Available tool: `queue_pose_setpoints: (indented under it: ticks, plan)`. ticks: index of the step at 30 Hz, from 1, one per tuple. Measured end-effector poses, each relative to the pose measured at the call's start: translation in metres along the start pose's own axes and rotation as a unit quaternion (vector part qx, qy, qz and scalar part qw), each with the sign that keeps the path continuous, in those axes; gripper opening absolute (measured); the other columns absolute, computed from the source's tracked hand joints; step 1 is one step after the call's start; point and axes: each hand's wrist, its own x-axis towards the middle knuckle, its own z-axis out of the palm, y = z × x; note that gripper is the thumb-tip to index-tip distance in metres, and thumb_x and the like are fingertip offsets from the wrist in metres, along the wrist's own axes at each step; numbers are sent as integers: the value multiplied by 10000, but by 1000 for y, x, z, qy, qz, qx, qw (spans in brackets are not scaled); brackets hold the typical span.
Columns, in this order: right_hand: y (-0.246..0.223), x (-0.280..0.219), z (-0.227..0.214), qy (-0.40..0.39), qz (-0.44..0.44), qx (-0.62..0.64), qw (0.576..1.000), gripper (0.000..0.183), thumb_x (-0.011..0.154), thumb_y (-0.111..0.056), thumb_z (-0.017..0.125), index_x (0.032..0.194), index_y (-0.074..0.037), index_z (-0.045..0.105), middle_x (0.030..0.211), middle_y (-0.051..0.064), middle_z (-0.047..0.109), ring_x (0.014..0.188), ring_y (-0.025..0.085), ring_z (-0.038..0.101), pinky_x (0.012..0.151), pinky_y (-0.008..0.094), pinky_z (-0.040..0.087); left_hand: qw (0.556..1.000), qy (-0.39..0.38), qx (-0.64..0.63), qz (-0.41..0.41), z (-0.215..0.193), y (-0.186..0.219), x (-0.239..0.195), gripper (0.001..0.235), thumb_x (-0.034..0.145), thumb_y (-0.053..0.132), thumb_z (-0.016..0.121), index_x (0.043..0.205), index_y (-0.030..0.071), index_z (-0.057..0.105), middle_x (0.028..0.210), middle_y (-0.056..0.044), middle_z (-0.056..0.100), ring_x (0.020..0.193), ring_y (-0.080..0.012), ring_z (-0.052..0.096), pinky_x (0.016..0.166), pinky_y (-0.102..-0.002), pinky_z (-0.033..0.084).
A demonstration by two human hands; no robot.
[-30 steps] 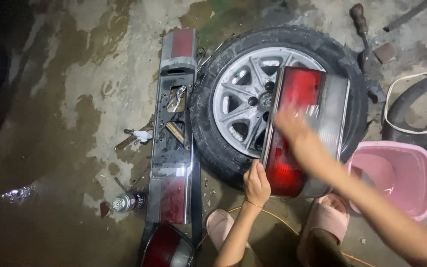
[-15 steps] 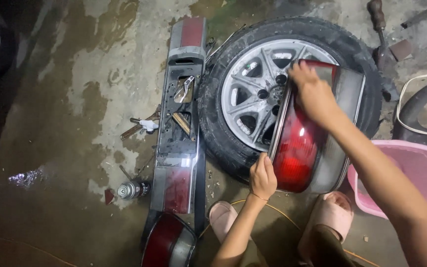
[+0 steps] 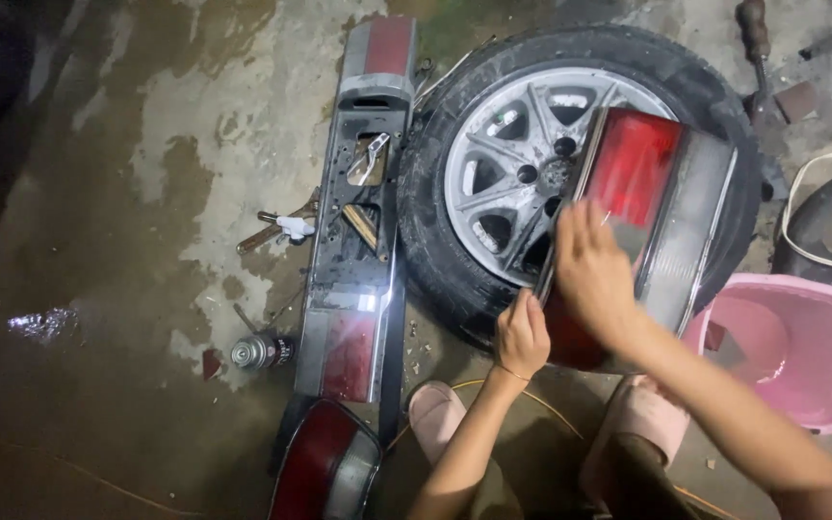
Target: Hand-sanding a car taillight lens using sandpaper and water for restoration.
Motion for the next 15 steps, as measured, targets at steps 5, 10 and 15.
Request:
queue_pose_setpoints:
  ticks: [5,10,15]
  plan:
    - [34,66,128,21,39,-10,999,297,959,-110,557,1192,7,698,1209,215,719,1230,362,653,897,364,586,1000,16,7,-1,1,-5,1,318,1074,160,420,1047,-39,666,744,-273,666,666,-469,683,520,-481,530]
    - [18,75,133,-10,80,6,997,353,965,-50,511,1222,115,688,1234,327,681,1247,478,603,966,468,515,1000,27,4,-4,2,-10,-3,325,1067,141,405,1055,-43,672,746,-284,668,665,-487,676,522,-495,525]
    - [21,69,117,-13,83,-17,996,436,959,-53,483,1311,143,650,1309,358,644,1311,497,560,1053,470,477,998,28,46,13,10,-19,-13,336,1045,163,436,1124,-24,704,756,-242,697,646,-434,701,514,-458,548]
